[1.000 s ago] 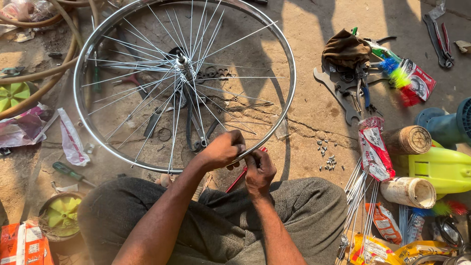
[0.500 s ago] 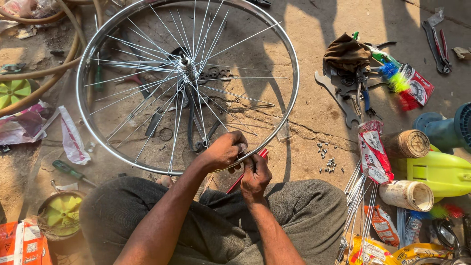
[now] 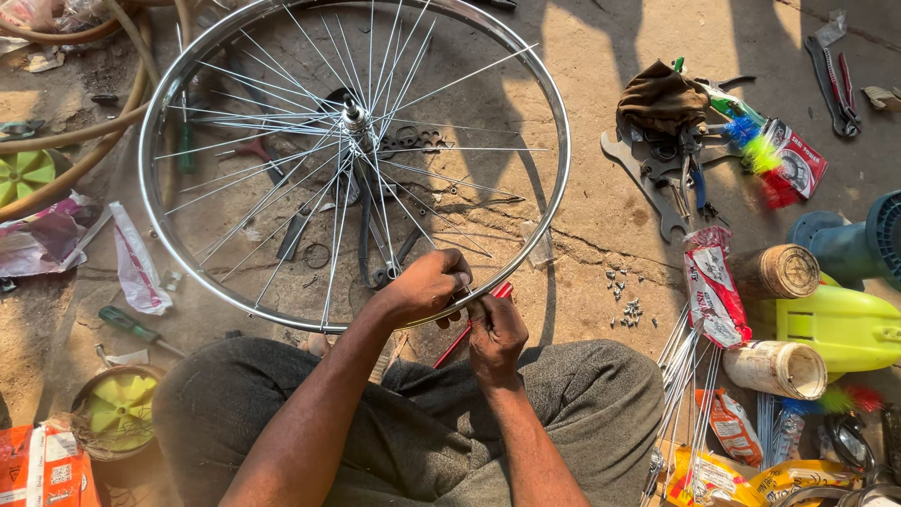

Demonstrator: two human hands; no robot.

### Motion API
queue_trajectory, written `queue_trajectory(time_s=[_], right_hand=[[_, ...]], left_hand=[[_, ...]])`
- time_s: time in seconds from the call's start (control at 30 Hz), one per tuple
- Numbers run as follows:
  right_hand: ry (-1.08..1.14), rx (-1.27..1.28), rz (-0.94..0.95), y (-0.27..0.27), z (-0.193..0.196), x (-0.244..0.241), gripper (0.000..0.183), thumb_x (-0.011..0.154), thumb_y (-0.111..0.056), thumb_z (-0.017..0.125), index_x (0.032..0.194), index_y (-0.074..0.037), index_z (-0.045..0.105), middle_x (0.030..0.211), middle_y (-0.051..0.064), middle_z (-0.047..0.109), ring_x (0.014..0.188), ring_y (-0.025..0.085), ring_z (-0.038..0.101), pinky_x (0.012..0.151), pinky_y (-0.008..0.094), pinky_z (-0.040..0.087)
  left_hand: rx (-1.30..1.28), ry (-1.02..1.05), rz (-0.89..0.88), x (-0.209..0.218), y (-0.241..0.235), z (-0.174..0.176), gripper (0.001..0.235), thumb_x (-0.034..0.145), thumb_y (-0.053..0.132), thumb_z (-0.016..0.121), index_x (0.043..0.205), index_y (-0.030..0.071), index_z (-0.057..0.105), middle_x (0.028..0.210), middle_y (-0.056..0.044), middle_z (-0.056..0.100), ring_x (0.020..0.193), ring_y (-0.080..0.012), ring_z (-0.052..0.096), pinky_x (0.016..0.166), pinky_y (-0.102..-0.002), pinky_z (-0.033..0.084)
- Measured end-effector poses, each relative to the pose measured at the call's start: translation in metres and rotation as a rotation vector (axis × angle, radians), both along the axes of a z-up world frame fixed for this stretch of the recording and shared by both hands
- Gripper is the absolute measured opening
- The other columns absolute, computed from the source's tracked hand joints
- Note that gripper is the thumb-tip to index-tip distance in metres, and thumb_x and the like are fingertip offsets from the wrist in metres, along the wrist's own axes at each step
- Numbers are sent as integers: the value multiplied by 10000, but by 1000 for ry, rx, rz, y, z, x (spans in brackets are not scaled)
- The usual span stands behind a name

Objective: The person sits on the ground and uses a red spoke wrench to tighten and adjust the nipples on a bicycle wheel rim. The person repeatedly rotates the wheel and adjusts individual spokes to align the rim.

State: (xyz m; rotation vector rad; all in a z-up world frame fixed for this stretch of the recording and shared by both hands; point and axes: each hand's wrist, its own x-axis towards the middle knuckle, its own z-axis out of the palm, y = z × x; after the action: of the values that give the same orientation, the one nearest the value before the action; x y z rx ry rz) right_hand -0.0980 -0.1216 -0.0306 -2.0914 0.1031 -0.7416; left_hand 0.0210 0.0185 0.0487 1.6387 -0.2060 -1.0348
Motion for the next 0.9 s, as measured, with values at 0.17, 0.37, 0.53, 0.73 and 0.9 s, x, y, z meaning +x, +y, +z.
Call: queue_trajectory(time_s=[0.17, 0.37, 0.53, 0.73, 0.9], right_hand=[[41, 151, 11, 4, 1, 1, 120, 948, -85, 712, 1054, -37, 684, 747, 60, 605, 605, 149, 542, 529, 324, 441], [-117, -178, 43, -2, 0, 1, 90, 999, -95, 719, 1065, -68, 665, 834, 24, 616, 751, 111, 590, 623, 303, 480], [131, 183, 4, 0, -9, -4, 131, 927, -62, 727, 1054, -41, 705, 675, 52, 602, 554, 178, 533, 489, 341, 426], [-128, -142, 45, 0, -11, 0, 102, 982, -50, 688, 1076, -51, 648, 851, 59, 643, 730, 145, 616, 624, 314, 508], [-38, 61, 58, -1, -4, -3, 88, 963, -84, 724, 1039, -45, 704, 793, 57, 667, 664, 144, 626, 560, 311, 495]], left_hand=[[-24, -37, -15, -2, 0, 2, 226, 1020, 145, 490, 1025, -52, 601, 773, -150, 696, 606, -208, 705, 493, -353, 589], [-18, -82, -81, 0, 4, -2, 228, 984, 141, 532, 1014, -59, 638, 793, -142, 703, 632, -200, 719, 516, -341, 619], [168, -83, -110, -3, -10, 2, 343, 1039, 265, 471, 1049, -43, 621, 804, -139, 695, 636, -211, 716, 525, -351, 621], [218, -170, -130, -5, -10, 8, 373, 1055, 325, 474, 1107, -15, 618, 825, -141, 678, 609, -228, 671, 518, -358, 582], [41, -63, -92, -1, 3, 10, 266, 1003, 205, 539, 1099, -32, 615, 819, -132, 700, 641, -181, 695, 517, -347, 586]])
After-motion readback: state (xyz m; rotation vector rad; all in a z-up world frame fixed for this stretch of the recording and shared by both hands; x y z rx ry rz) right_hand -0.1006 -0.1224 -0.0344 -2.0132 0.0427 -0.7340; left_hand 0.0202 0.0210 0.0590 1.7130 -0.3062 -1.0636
